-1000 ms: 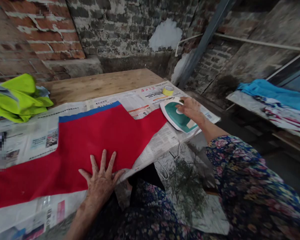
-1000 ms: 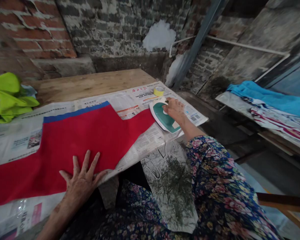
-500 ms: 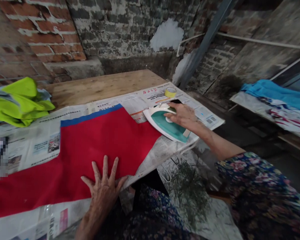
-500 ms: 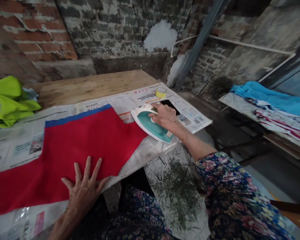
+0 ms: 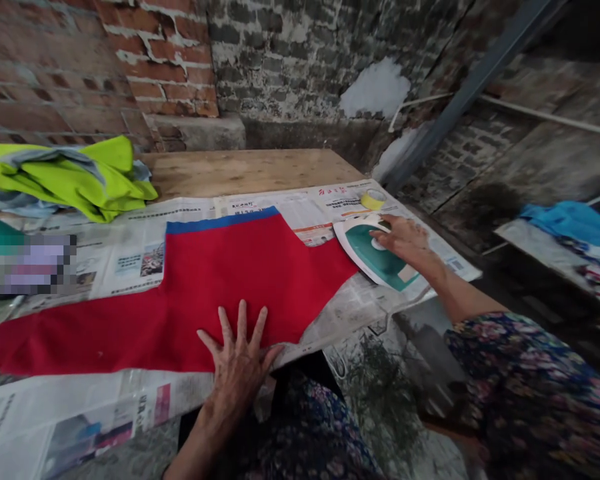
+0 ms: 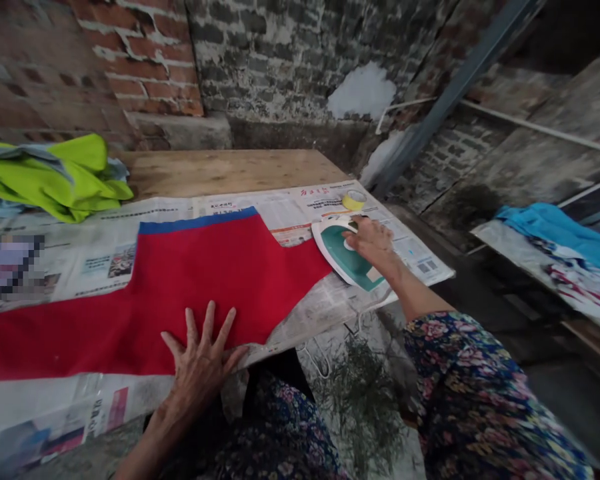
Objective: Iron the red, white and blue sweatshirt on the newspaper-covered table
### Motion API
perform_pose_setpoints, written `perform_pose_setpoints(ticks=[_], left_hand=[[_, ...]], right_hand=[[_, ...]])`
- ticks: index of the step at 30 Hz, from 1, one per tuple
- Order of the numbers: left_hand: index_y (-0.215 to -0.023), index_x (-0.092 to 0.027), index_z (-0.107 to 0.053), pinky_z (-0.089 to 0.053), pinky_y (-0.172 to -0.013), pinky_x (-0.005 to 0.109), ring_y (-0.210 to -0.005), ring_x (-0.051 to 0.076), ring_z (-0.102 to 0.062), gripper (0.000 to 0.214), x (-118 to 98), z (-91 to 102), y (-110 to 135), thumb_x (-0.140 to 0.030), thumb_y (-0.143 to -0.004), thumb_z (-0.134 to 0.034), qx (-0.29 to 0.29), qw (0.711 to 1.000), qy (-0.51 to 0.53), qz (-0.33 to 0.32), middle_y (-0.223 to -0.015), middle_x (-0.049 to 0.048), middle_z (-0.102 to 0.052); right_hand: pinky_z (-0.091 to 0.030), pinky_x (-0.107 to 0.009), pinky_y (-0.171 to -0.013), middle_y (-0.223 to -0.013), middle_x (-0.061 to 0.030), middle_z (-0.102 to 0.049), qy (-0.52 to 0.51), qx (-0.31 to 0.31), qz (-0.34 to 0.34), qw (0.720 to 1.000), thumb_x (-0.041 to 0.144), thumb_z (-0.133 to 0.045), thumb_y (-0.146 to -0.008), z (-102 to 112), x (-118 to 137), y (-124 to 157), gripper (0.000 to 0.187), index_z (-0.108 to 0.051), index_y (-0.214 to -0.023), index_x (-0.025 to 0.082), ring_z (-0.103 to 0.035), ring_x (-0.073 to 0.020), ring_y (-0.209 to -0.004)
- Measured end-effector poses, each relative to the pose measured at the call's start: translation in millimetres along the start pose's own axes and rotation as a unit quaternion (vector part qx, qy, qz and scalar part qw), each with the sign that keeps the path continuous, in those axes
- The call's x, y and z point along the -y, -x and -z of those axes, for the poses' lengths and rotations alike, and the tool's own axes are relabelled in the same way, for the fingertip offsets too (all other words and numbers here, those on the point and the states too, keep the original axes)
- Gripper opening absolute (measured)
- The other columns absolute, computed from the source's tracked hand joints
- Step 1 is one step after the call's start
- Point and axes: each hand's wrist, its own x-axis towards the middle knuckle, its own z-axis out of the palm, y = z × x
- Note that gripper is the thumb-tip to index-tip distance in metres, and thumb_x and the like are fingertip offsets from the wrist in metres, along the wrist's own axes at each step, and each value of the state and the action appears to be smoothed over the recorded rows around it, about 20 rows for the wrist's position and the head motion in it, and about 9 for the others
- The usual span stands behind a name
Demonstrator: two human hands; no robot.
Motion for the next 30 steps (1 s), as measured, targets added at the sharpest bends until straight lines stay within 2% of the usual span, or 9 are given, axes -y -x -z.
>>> perform_pose_setpoints(ticks=[4, 8, 10, 13, 16, 19, 23, 27, 30], left_hand=[[-0.158, -0.03, -0.056, -0.018, -0.107, 0.099, -0.153, 0.061, -0.035, 0.073, -2.8, -6.3, 1.7, -0.055, -0.093, -0.075, -0.06, 0.998, 0.003, -0.009, -0.167, 0.0227, -0.046], [-0.156, -0.023, -0.058, -0.017, -0.115, 0.093, -0.154, 0.054, -0.04, 0.065, -3.3, -9.3, 4.8, -0.051, -0.098, -0.069, -0.103, 0.994, 0.026, -0.017, -0.164, 0.0235, -0.05], [-0.152, -0.019, -0.061, -0.017, -0.123, 0.086, -0.153, 0.047, -0.045, 0.057, -0.5, -9.7, 6.9, -0.047, -0.103, -0.063, -0.113, 0.991, 0.058, -0.042, -0.161, 0.0223, -0.055], [-0.145, -0.015, -0.065, -0.026, -0.131, 0.067, -0.149, 0.037, -0.053, 0.05, 6.0, -9.7, 10.0, -0.043, -0.104, -0.06, -0.114, 0.98, 0.112, -0.118, -0.153, 0.018, -0.064], [-0.15, -0.012, -0.06, -0.036, -0.13, 0.055, -0.149, 0.033, -0.055, 0.06, 11.3, -9.3, 12.3, -0.051, -0.103, -0.061, -0.095, 0.974, 0.126, -0.165, -0.154, 0.0158, -0.064], [-0.156, -0.013, -0.054, -0.037, -0.129, 0.054, -0.15, 0.032, -0.054, 0.07, 12.8, -9.4, 14.0, -0.056, -0.101, -0.063, -0.071, 0.976, 0.111, -0.17, -0.158, 0.0154, -0.06], [-0.157, -0.015, -0.053, -0.034, -0.131, 0.053, -0.15, 0.031, -0.053, 0.069, 11.3, -11.0, 16.2, -0.055, -0.101, -0.063, -0.055, 0.979, 0.095, -0.169, -0.159, 0.0146, -0.059], [-0.159, -0.016, -0.05, -0.033, -0.131, 0.055, -0.153, 0.031, -0.049, 0.072, 9.3, -10.2, 19.0, -0.056, -0.101, -0.063, -0.042, 0.981, 0.099, -0.164, -0.161, 0.0142, -0.057], [-0.16, -0.016, -0.049, -0.034, -0.13, 0.056, -0.153, 0.031, -0.049, 0.073, 8.3, -7.0, 20.0, -0.056, -0.101, -0.064, -0.035, 0.98, 0.11, -0.159, -0.162, 0.0143, -0.057]], right_hand=[[-0.05, -0.051, -0.105, -0.133, -0.0219, -0.071, 0.038, 0.0, -0.027, 0.999, 0.036, -0.061, -0.101, 9.5, 20.8, 10.8, 0.057, -0.059, -0.155, 0.017, -0.064, -0.0412, -0.128], [-0.05, -0.052, -0.103, -0.13, -0.0186, -0.074, 0.04, -0.015, 0.031, 0.999, 0.04, -0.064, -0.097, 16.5, 38.7, 20.2, 0.057, -0.063, -0.151, 0.022, -0.066, -0.0425, -0.125], [-0.051, -0.05, -0.102, -0.131, -0.0162, -0.075, 0.021, 0.004, 0.077, 0.997, 0.042, -0.064, -0.096, 16.0, 49.4, 25.1, 0.055, -0.066, -0.149, 0.024, -0.066, -0.0413, -0.125], [-0.052, -0.047, -0.1, -0.132, -0.0111, -0.077, -0.01, 0.043, 0.123, 0.991, 0.046, -0.066, -0.095, 7.2, 69.5, 32.6, 0.052, -0.07, -0.143, 0.029, -0.068, -0.0383, -0.124], [-0.053, -0.045, -0.099, -0.129, -0.0077, -0.079, -0.027, 0.064, 0.143, 0.987, 0.048, -0.067, -0.094, -8.5, 89.9, 34.3, 0.049, -0.072, -0.14, 0.032, -0.07, -0.0359, -0.122], [-0.053, -0.046, -0.101, -0.13, -0.0087, -0.078, -0.025, 0.056, 0.145, 0.988, 0.05, -0.067, -0.094, -24.5, 106.6, 22.6, 0.053, -0.07, -0.143, 0.031, -0.068, -0.0357, -0.124], [-0.051, -0.049, -0.104, -0.132, -0.0107, -0.077, -0.02, 0.02, 0.12, 0.992, 0.048, -0.066, -0.094, -40.4, 124.7, -14.1, 0.055, -0.068, -0.145, 0.029, -0.066, -0.0363, -0.127], [-0.049, -0.052, -0.107, -0.135, -0.0142, -0.074, -0.027, -0.017, 0.115, 0.993, 0.044, -0.065, -0.094, -49.8, 146.8, -50.9, 0.055, -0.067, -0.145, 0.025, -0.064, -0.0377, -0.129], [-0.046, -0.053, -0.11, -0.14, -0.0178, -0.071, -0.032, -0.018, 0.126, 0.991, 0.039, -0.062, -0.097, -51.1, 165.5, -60.3, 0.056, -0.063, -0.15, 0.021, -0.061, -0.0381, -0.132]])
